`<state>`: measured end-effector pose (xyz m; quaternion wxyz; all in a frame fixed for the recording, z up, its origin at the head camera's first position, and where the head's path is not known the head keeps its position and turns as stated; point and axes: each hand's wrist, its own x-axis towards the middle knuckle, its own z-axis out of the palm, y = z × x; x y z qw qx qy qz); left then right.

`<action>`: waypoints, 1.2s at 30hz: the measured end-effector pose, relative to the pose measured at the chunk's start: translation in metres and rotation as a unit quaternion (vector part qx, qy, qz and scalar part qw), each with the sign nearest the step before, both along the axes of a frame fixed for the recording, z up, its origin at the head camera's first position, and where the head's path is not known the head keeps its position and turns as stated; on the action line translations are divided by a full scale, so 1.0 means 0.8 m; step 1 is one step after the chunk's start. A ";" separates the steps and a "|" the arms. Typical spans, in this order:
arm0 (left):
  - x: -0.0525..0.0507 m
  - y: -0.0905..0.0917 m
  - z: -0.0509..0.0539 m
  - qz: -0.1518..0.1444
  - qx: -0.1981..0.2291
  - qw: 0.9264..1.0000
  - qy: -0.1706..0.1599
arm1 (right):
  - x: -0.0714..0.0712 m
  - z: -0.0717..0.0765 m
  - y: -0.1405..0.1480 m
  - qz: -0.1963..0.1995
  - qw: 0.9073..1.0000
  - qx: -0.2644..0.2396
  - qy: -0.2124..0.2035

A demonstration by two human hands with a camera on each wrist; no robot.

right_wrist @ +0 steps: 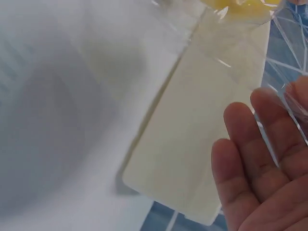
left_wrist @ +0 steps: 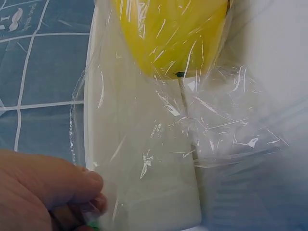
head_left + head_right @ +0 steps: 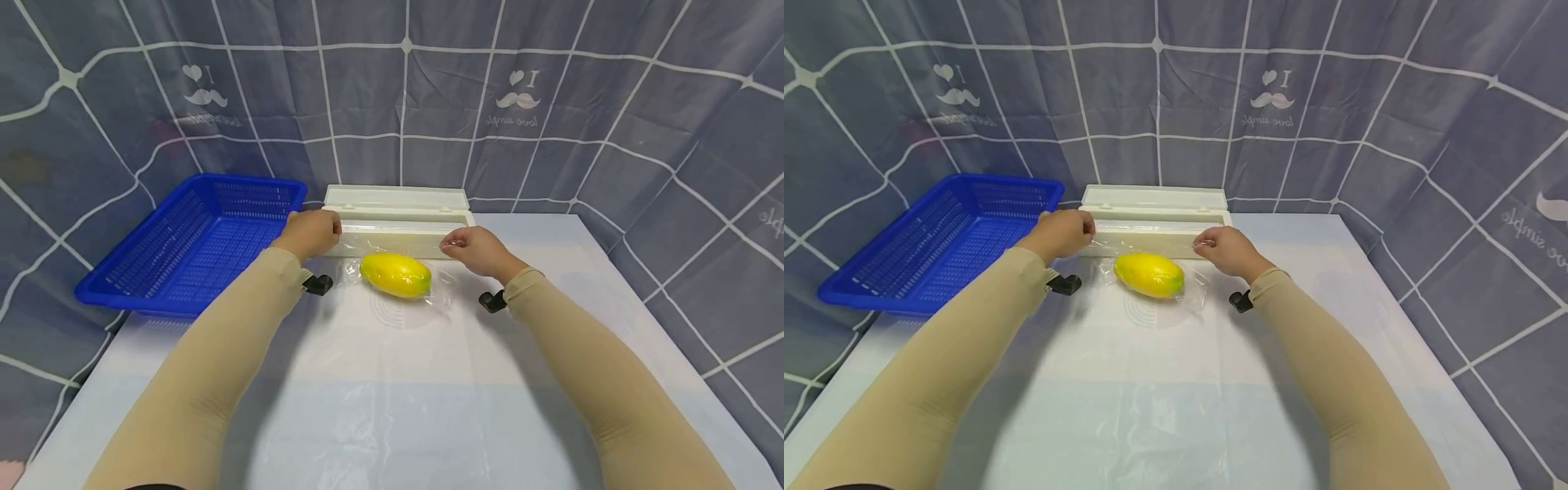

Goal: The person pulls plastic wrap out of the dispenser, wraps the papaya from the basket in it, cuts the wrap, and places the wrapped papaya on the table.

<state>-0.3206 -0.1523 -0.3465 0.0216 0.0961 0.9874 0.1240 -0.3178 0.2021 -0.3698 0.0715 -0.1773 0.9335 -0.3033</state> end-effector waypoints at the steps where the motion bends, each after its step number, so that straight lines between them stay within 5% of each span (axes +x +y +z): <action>1: 0.002 0.000 0.001 -0.003 -0.003 1.000 -0.007 | 0.001 -0.002 0.001 0.000 1.000 -0.003 0.003; 12: 0.029 -0.002 0.017 -0.050 -0.043 0.997 -0.044 | 0.018 -0.011 0.011 0.058 0.994 -0.083 -0.050; 18: 0.046 -0.003 0.018 -0.043 -0.060 0.995 -0.070 | 0.028 -0.011 0.010 0.086 0.990 -0.083 -0.075; 22: 0.057 0.005 0.014 -0.035 -0.067 0.996 -0.052 | 0.034 -0.013 0.009 0.095 0.990 -0.075 -0.076; 30: 0.063 0.039 -0.021 -0.148 -0.002 0.989 -0.017 | 0.046 -0.017 0.007 0.103 0.992 -0.042 -0.052; 36: 0.062 0.054 -0.050 -0.140 -0.007 0.990 0.024 | 0.054 -0.019 0.007 0.116 0.992 -0.021 -0.035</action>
